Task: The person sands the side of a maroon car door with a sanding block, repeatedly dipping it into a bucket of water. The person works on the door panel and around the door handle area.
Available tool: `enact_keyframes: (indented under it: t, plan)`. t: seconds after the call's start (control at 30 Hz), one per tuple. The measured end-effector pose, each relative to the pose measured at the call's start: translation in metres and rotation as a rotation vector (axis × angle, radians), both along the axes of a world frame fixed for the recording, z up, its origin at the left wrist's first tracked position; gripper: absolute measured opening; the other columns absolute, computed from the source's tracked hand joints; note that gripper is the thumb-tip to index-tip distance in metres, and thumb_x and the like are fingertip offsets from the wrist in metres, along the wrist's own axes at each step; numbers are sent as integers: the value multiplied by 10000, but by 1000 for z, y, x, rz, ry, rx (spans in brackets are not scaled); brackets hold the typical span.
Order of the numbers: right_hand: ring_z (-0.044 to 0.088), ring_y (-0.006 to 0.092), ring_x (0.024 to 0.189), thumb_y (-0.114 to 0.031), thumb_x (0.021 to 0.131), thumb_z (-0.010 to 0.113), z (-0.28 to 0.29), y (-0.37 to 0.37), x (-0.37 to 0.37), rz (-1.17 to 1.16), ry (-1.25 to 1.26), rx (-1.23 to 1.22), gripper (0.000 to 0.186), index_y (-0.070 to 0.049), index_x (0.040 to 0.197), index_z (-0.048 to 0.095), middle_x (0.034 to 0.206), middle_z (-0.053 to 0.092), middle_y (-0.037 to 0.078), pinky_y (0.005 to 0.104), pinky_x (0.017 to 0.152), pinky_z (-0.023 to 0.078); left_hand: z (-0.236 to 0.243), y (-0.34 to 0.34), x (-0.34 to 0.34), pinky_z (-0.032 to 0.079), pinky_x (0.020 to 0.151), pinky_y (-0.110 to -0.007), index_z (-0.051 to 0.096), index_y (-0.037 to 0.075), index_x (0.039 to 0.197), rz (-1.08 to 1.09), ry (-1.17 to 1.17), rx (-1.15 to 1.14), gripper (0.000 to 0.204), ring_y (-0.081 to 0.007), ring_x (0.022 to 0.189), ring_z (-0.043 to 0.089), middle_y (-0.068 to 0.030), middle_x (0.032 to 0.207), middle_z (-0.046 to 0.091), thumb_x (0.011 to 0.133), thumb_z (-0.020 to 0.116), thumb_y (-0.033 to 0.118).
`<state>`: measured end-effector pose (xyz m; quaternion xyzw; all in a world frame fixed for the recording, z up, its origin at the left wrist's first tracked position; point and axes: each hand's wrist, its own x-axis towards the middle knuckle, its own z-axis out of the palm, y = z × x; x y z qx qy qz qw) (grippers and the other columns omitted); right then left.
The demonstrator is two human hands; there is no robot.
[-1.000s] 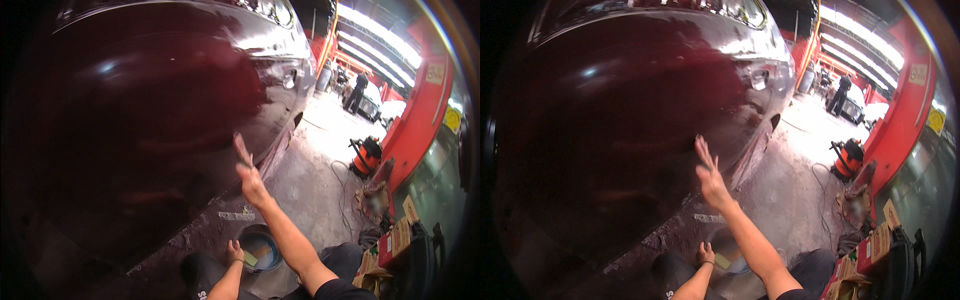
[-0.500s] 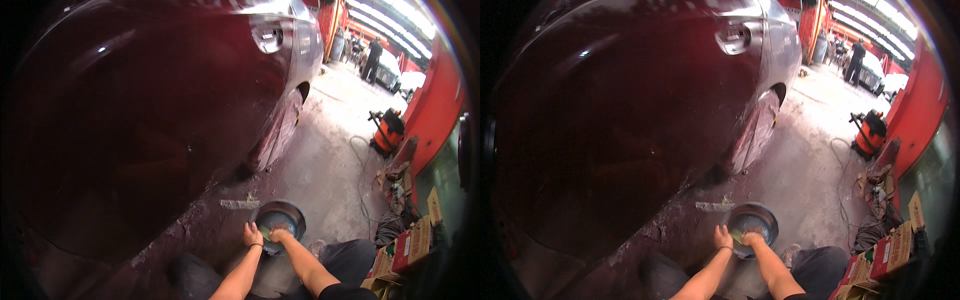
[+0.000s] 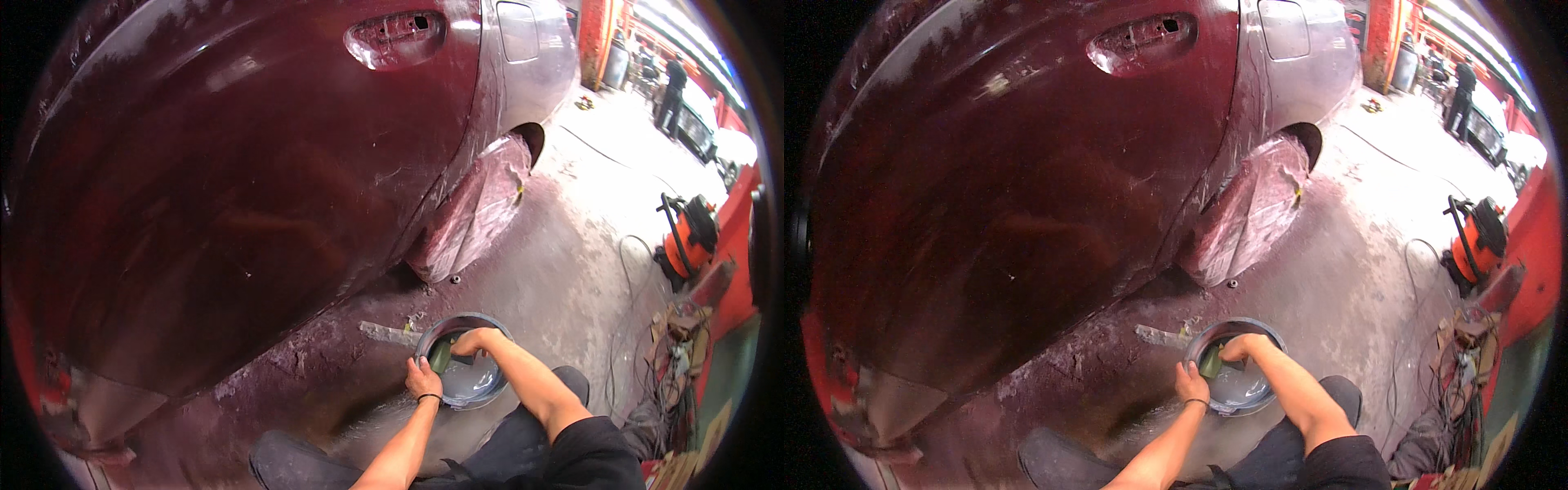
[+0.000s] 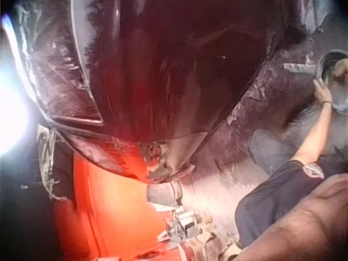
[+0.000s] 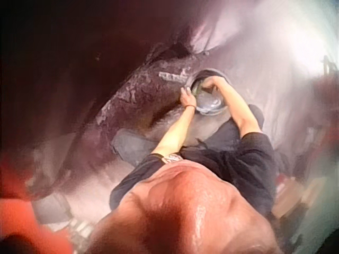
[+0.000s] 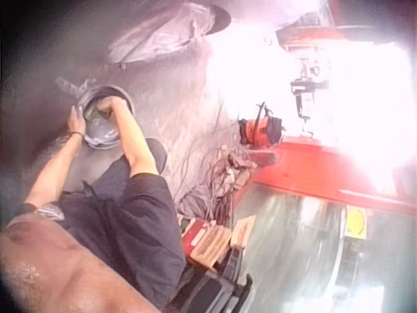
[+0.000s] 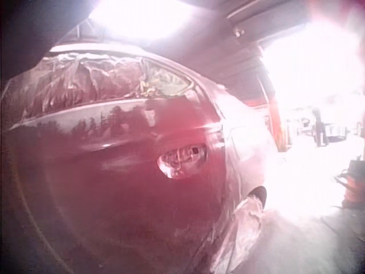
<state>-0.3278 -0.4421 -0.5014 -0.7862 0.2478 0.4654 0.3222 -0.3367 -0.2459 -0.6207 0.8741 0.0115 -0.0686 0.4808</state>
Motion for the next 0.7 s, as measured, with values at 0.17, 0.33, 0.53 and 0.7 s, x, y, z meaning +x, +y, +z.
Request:
enact_keyframes:
  t: [0.17, 0.33, 0.53, 0.7]
  plan:
    - [754, 277, 1140, -403, 1109, 624, 9, -61, -5, -352, -424, 346, 584, 82, 1419, 718, 1315, 760, 156, 427, 877, 719, 8, -7, -4, 456, 1195, -574, 620, 50, 1550, -45, -19, 95, 541, -505, 1360, 670, -277, 1479, 717, 1152, 580, 415]
    - [749, 251, 1185, -325, 1152, 605, 13, -33, 2, -580, -568, 778, 519, 116, 1411, 692, 1313, 757, 164, 395, 953, 719, 11, 15, 15, 265, 1359, -575, 593, 70, 1647, -175, -135, -163, 660, -411, 1609, 504, -172, 1712, 585, 1159, 581, 514]
    - [749, 301, 1217, -220, 1185, 607, 16, -21, -10, -646, -397, 1260, 372, 77, 1400, 670, 1315, 734, 168, 492, 991, 728, 132, -4, 39, 476, 1246, -407, 487, 128, 1752, -366, 611, -913, 745, -204, 1495, 608, -57, 1658, 622, 1148, 667, 525]
    - [788, 396, 1160, -256, 1162, 659, 16, -47, 7, -674, -489, 1329, 391, 38, 1419, 680, 1347, 756, 216, 535, 985, 706, 178, -22, 68, 606, 1162, -455, 571, 144, 1659, -503, 753, -652, 537, -219, 1376, 683, -40, 1562, 665, 1180, 662, 370]
